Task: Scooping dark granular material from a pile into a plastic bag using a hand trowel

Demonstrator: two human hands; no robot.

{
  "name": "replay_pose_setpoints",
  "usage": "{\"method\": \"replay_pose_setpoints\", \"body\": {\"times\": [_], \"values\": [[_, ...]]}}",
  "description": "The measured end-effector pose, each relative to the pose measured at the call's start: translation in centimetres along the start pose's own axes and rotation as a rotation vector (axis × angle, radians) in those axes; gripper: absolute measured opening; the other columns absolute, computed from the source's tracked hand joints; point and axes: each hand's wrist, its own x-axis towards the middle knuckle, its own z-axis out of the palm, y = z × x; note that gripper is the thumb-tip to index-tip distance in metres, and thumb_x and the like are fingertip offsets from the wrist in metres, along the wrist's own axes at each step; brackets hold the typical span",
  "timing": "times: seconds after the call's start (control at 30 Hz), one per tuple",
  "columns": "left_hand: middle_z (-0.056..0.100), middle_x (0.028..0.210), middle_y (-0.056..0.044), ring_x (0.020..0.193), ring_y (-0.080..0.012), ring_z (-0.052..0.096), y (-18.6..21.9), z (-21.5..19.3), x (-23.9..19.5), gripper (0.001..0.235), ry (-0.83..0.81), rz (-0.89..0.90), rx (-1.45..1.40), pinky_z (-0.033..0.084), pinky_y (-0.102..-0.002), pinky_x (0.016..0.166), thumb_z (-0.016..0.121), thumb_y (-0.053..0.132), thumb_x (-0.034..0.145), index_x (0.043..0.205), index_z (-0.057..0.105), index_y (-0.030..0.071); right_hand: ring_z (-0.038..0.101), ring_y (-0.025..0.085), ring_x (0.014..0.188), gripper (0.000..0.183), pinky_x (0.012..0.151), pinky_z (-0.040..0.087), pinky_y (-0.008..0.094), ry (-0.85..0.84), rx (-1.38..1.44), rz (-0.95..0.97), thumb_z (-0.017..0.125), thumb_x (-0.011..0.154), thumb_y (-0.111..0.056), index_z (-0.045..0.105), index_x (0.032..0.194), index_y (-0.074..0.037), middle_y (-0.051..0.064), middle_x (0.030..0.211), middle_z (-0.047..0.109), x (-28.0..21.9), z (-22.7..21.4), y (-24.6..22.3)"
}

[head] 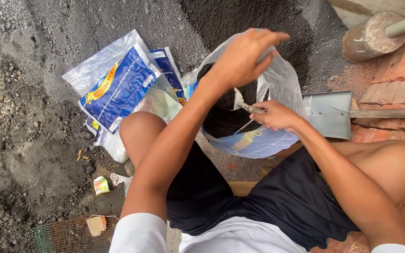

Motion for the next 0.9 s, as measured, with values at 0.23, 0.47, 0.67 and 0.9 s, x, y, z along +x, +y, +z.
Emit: {"method": "replay_pose_setpoints", "body": {"times": [0.23, 0.47, 0.67, 0.9], "values": [[0.060, 0.126, -0.025, 0.106, -0.0479, 0.060, -4.1, -6.8, -5.9, 0.046, -0.135, -0.438, 0.255, 0.050, -0.062, 0.083, 0.058, 0.024, 0.107, 0.146, 0.046, 0.003, 0.042, 0.018, 0.052, 0.058, 0.045, 0.034, 0.033, 0.032, 0.029, -0.130, 0.064, 0.096, -0.019, 0.055, 0.153, -0.010, 0.008, 0.072, 0.056, -6.0, -4.0, -1.2], [0.072, 0.077, -0.016, 0.062, -0.0393, 0.064, -5.1, -7.4, -6.9, 0.022, -0.261, -0.596, 0.213, 0.047, -0.054, 0.056, 0.050, 0.009, 0.099, 0.092, 0.070, 0.005, 0.038, 0.017, 0.045, 0.069, 0.038, 0.027, 0.030, 0.086, 0.074, -0.241, 0.048, 0.088, 0.001, 0.057, 0.155, -0.013, 0.012, 0.073, 0.059, -10.9, -8.1, 0.4], [0.071, 0.102, -0.014, 0.084, -0.0300, 0.068, -2.9, -7.3, -4.5, 0.018, 0.033, -0.501, 0.179, 0.056, -0.048, 0.071, 0.055, 0.015, 0.102, 0.113, 0.063, 0.003, 0.032, 0.019, 0.041, 0.061, 0.023, 0.021, 0.031, 0.246, 0.193, -0.177, 0.048, 0.096, -0.003, 0.057, 0.155, -0.013, 0.029, 0.081, 0.059, -16.1, -10.1, 0.3], [0.069, 0.072, -0.020, 0.064, -0.0430, 0.065, 1.9, -2.2, -1.9, 0.042, -0.112, -0.323, 0.182, 0.048, -0.056, 0.059, 0.050, 0.033, 0.106, 0.078, 0.061, 0.005, 0.025, 0.015, 0.044, 0.067, 0.028, 0.013, 0.025, 0.278, 0.493, -0.380, 0.036, 0.097, -0.010, 0.042, 0.163, -0.005, 0.025, 0.079, 0.041, -16.5, -12.9, 4.2]]}}
